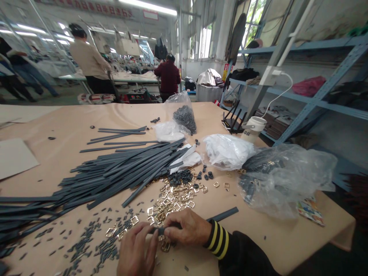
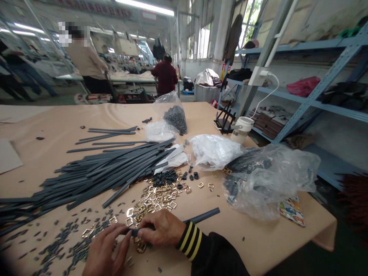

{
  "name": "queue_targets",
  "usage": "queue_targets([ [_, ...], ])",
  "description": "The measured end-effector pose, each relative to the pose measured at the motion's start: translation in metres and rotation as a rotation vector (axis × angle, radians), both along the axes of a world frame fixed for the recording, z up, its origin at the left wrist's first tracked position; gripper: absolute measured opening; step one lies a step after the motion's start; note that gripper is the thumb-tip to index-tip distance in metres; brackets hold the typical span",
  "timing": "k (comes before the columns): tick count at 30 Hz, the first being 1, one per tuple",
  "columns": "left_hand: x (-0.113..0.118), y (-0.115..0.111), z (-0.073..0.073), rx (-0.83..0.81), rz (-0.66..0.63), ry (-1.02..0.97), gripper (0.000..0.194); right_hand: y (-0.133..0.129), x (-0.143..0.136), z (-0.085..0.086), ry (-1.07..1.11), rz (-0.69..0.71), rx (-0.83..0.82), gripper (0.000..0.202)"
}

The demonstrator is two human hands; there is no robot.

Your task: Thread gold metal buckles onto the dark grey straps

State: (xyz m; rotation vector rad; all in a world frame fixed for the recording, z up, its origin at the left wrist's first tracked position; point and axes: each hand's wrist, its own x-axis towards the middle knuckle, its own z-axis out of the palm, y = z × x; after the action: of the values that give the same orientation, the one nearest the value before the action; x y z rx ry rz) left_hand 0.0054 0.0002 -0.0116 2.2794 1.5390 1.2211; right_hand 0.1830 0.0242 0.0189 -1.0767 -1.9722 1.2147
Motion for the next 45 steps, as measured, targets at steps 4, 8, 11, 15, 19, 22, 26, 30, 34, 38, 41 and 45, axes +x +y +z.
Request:
queue_targets([
  [4, 0.001, 0.0, -0.005, -0.038, -0.031, -0.056, 0.014, 0.0, -0.001, -0.001, -0.01, -0.026, -0.001, 0.014],
  [8, 0.007, -0.001, 0.002, -0.2, -0.047, -0.154, 0.018, 0.001, -0.001, -0.001, 0.059, -0.013, -0.025, 0.013],
  [11, 0.014, -0.003, 0.014, -0.426, 0.011, -0.25, 0.023, 0.001, -0.001, -0.001, 0.085, 0.003, -0.041, 0.012],
  [15, 0.02, -0.003, 0.024, -0.662, 0.05, -0.448, 0.03, 0.0, -0.001, 0.0, 0.121, 0.046, -0.133, 0.016],
  [19, 0.02, -0.002, 0.022, -0.785, 0.05, -0.602, 0.036, 0.0, -0.002, 0.001, 0.164, 0.079, -0.208, 0.019],
  [22, 0.018, -0.003, 0.019, -0.805, 0.06, -0.655, 0.037, -0.001, -0.004, 0.0, 0.135, 0.077, -0.204, 0.022],
  [26, 0.017, -0.004, 0.02, -0.801, 0.109, -0.672, 0.04, -0.001, -0.006, -0.001, 0.065, 0.045, -0.088, 0.022],
  [30, 0.021, -0.006, 0.017, -0.748, 0.13, -0.622, 0.039, -0.002, -0.008, -0.003, -0.001, 0.001, 0.064, 0.021],
  [34, 0.02, -0.009, 0.013, -0.716, 0.112, -0.505, 0.03, -0.005, -0.01, -0.004, 0.019, 0.023, 0.032, 0.022],
  [38, -0.006, 0.002, 0.014, -0.613, 0.124, -0.365, 0.025, -0.004, -0.006, -0.001, -0.001, -0.057, 0.011, 0.019],
  [41, -0.032, 0.022, 0.02, -0.269, 0.211, -0.146, 0.023, 0.0, 0.002, 0.001, -0.102, -0.208, 0.025, 0.013],
  [45, -0.032, 0.049, 0.031, 0.019, 0.127, 0.089, 0.02, 0.004, 0.01, 0.003, -0.11, -0.239, 0.024, 0.015],
])
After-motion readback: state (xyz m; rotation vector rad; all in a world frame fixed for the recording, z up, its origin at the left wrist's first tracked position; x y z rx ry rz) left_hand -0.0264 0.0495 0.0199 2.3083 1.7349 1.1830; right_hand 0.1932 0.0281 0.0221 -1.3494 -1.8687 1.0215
